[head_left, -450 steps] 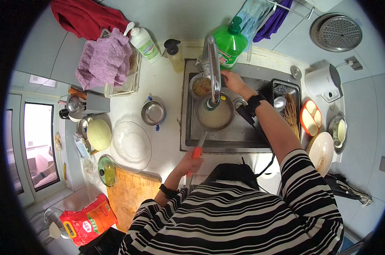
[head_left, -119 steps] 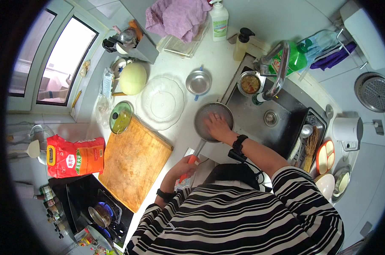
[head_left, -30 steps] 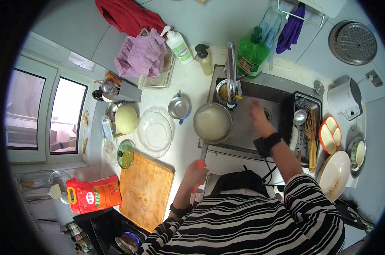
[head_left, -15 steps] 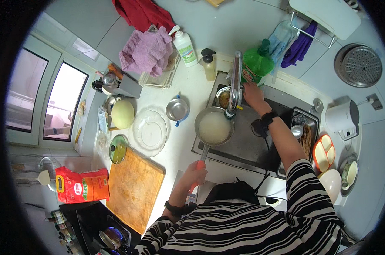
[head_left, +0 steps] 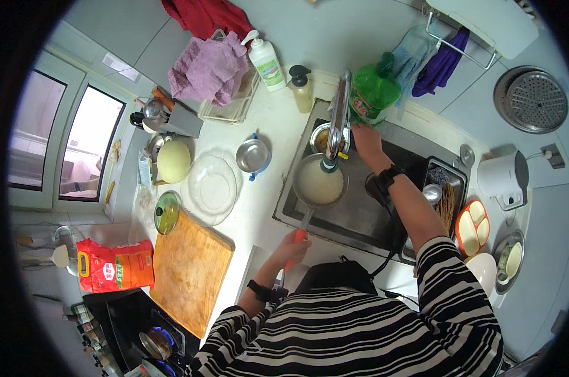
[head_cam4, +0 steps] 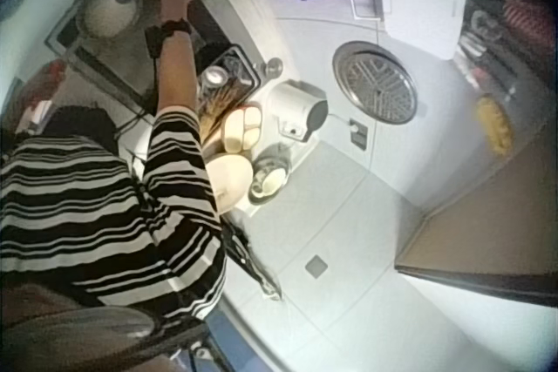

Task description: The person rinses rice in a small pot at the sink, transfers the rice into a rice cooker pot, adds water, and starts the rice cooker. The person then retrieves a bag of frozen dumplings from the freezer and places several dumplings into a pan of boiling water on the stove.

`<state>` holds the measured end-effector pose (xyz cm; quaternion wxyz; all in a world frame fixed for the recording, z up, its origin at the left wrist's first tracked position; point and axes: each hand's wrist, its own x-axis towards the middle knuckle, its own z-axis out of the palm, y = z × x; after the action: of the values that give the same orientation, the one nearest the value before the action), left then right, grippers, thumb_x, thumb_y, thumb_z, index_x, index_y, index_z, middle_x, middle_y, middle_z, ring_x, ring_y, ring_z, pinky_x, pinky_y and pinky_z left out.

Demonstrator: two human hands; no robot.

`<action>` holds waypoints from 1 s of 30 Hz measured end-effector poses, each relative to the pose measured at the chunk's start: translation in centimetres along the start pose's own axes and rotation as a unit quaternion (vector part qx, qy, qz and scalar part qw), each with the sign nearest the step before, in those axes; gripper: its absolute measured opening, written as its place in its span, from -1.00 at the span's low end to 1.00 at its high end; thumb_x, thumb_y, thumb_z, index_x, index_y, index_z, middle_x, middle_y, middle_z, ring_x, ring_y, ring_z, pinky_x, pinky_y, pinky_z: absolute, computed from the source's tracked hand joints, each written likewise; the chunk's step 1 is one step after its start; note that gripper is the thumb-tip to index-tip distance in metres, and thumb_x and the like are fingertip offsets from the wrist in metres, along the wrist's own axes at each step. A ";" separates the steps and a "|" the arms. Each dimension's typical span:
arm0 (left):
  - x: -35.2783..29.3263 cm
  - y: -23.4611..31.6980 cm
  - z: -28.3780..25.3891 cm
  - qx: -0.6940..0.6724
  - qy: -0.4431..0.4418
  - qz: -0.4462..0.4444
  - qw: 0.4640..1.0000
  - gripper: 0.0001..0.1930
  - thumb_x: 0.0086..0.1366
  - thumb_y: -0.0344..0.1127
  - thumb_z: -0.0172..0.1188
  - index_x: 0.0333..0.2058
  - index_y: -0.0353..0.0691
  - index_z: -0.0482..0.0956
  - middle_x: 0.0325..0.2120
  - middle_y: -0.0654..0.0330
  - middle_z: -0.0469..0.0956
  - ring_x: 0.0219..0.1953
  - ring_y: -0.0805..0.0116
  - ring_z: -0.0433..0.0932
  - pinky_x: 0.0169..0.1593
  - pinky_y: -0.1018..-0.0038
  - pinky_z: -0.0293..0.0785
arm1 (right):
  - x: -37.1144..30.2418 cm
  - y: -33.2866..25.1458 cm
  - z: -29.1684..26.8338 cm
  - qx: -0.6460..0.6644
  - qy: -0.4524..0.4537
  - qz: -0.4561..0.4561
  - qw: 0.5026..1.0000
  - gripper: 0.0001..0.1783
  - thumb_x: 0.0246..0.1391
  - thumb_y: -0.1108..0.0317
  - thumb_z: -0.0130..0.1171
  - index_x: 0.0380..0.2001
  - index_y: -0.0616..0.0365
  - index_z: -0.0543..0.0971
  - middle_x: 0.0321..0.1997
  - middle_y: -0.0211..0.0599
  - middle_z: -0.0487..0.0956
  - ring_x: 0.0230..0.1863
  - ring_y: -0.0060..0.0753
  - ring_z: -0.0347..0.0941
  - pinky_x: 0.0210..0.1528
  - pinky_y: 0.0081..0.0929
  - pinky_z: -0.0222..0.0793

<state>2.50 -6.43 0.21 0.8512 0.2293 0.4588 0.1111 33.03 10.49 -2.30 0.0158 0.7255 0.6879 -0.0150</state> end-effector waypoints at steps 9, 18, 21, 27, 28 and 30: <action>2.7 -0.1 -0.2 0.025 -0.037 -0.027 0.999 -0.80 0.10 -0.44 0.06 -0.36 -0.14 0.21 -0.74 0.39 0.18 -0.79 0.62 0.13 -0.76 0.66 0.03 | -0.1 0.2 -0.2 0.030 0.010 -0.001 0.999 -0.73 -0.16 0.52 0.02 -0.28 0.12 0.41 -0.28 -0.24 0.43 -0.20 -0.20 0.38 -0.26 -0.32 0.40; 3.2 2.5 0.5 0.063 -0.005 -0.026 0.998 -0.77 0.07 -0.45 0.11 -0.38 -0.15 0.21 -0.76 0.37 0.17 -0.82 0.62 0.11 -0.77 0.68 0.03 | -0.2 2.3 0.0 0.254 0.028 -0.029 0.966 -0.62 -0.19 0.60 -0.11 -0.23 0.08 0.46 -0.18 -0.15 0.43 -0.17 -0.04 0.35 -0.21 -0.23 0.33; 1.9 4.1 0.5 0.070 0.002 -0.011 0.997 -0.75 0.06 -0.45 0.11 -0.36 -0.15 0.20 -0.77 0.37 0.16 -0.83 0.63 0.11 -0.77 0.69 0.02 | -0.4 2.6 -0.5 0.267 0.022 -0.040 0.963 -0.57 -0.20 0.62 -0.15 -0.21 0.04 0.47 -0.15 -0.13 0.42 -0.17 -0.02 0.34 -0.18 -0.22 0.31; 0.2 5.2 -1.3 0.142 0.040 0.004 0.989 -0.76 0.07 -0.45 0.10 -0.34 -0.16 0.20 -0.79 0.37 0.16 -0.84 0.62 0.11 -0.78 0.67 0.03 | -1.1 2.9 0.9 0.328 0.073 -0.062 0.940 -0.47 -0.21 0.66 -0.15 -0.11 -0.01 0.42 -0.17 -0.11 0.43 -0.19 0.02 0.35 -0.17 -0.24 0.28; -0.2 5.2 -1.6 0.143 0.039 0.002 0.989 -0.76 0.07 -0.45 0.10 -0.34 -0.16 0.20 -0.79 0.37 0.16 -0.84 0.62 0.11 -0.78 0.67 0.03 | -1.2 2.8 1.0 0.329 0.072 -0.061 0.940 -0.47 -0.21 0.66 -0.15 -0.11 -0.01 0.42 -0.17 -0.11 0.43 -0.19 0.02 0.35 -0.17 -0.24 0.28; -0.8 5.1 -2.3 0.180 0.049 0.016 0.982 -0.76 0.07 -0.44 0.09 -0.34 -0.16 0.20 -0.80 0.36 0.17 -0.85 0.60 0.12 -0.78 0.66 0.05 | -1.4 2.6 1.0 0.358 0.103 -0.067 0.926 -0.46 -0.18 0.66 -0.14 -0.06 -0.02 0.38 -0.23 -0.12 0.45 -0.31 -0.10 0.38 -0.27 -0.34 0.29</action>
<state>0.27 -1.64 2.27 0.7709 0.3799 0.5087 0.0511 35.53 8.93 -3.25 -0.3172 0.6326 0.6816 -0.1861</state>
